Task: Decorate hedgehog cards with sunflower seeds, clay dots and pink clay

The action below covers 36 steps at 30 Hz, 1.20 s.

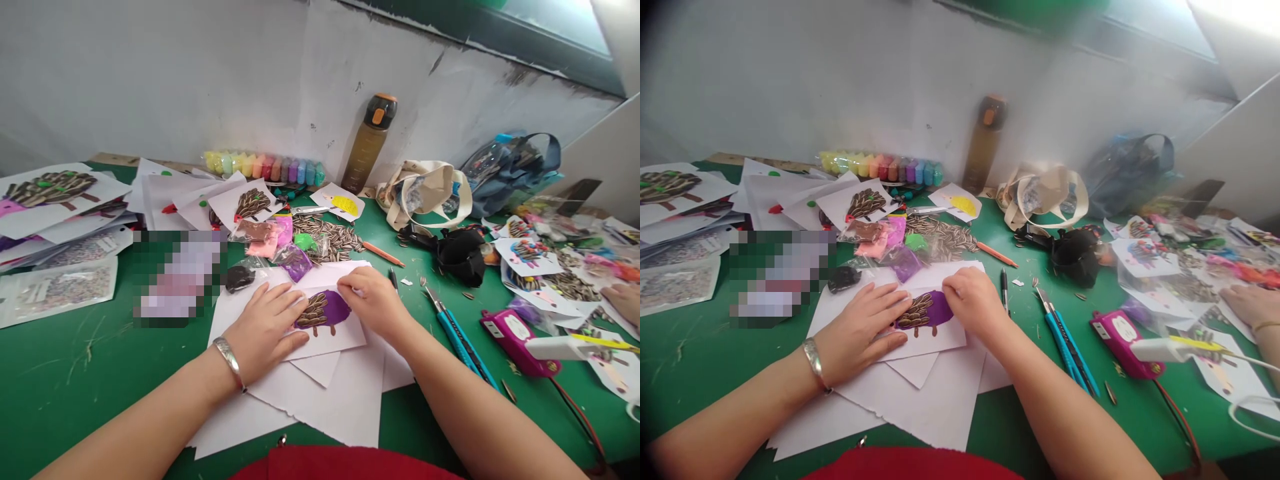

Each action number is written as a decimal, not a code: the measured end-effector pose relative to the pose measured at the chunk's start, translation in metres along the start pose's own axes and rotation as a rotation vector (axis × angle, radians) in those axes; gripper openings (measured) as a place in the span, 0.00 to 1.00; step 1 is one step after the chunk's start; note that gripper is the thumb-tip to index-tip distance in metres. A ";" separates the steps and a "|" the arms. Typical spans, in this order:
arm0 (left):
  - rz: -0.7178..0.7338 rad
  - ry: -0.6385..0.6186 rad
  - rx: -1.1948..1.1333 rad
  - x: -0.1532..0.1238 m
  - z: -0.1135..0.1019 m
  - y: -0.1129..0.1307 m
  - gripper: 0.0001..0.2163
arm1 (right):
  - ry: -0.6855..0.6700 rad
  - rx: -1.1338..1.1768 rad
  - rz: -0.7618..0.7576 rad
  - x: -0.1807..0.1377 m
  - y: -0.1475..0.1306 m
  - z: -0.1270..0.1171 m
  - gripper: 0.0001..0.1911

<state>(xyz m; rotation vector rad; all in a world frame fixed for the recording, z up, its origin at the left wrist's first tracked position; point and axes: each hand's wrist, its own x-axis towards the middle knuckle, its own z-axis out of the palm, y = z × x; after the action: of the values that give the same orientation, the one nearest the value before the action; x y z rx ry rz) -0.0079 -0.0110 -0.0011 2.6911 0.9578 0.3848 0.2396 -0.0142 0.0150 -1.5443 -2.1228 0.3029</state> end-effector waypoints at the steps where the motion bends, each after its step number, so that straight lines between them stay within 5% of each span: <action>1: 0.002 0.001 0.000 0.000 0.000 0.000 0.20 | 0.013 -0.017 0.031 0.005 0.004 -0.004 0.10; 10: -0.007 -0.022 -0.007 0.001 -0.002 0.002 0.20 | -0.073 -0.218 0.113 0.061 0.011 0.001 0.11; 18: 0.000 -0.013 0.002 0.001 -0.002 0.002 0.20 | -0.087 -0.204 0.130 0.072 0.011 0.015 0.10; 24: 0.007 -0.021 -0.014 0.002 -0.006 0.003 0.20 | -0.011 -0.129 0.177 0.048 0.005 -0.004 0.13; 26: 0.003 -0.025 -0.015 0.002 -0.006 0.003 0.20 | 0.041 0.056 0.179 0.029 0.000 -0.012 0.14; 31: -0.009 -0.021 -0.017 0.002 -0.004 0.003 0.20 | -0.180 0.486 0.295 -0.015 -0.017 -0.017 0.11; 36: -0.018 -0.018 -0.009 0.002 -0.003 0.003 0.20 | -0.188 0.507 0.299 -0.024 -0.025 -0.010 0.07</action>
<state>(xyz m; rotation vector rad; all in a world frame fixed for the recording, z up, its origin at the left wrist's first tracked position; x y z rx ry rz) -0.0055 -0.0119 0.0030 2.6713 0.9715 0.3595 0.2297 -0.0458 0.0291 -1.5544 -1.7455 1.0381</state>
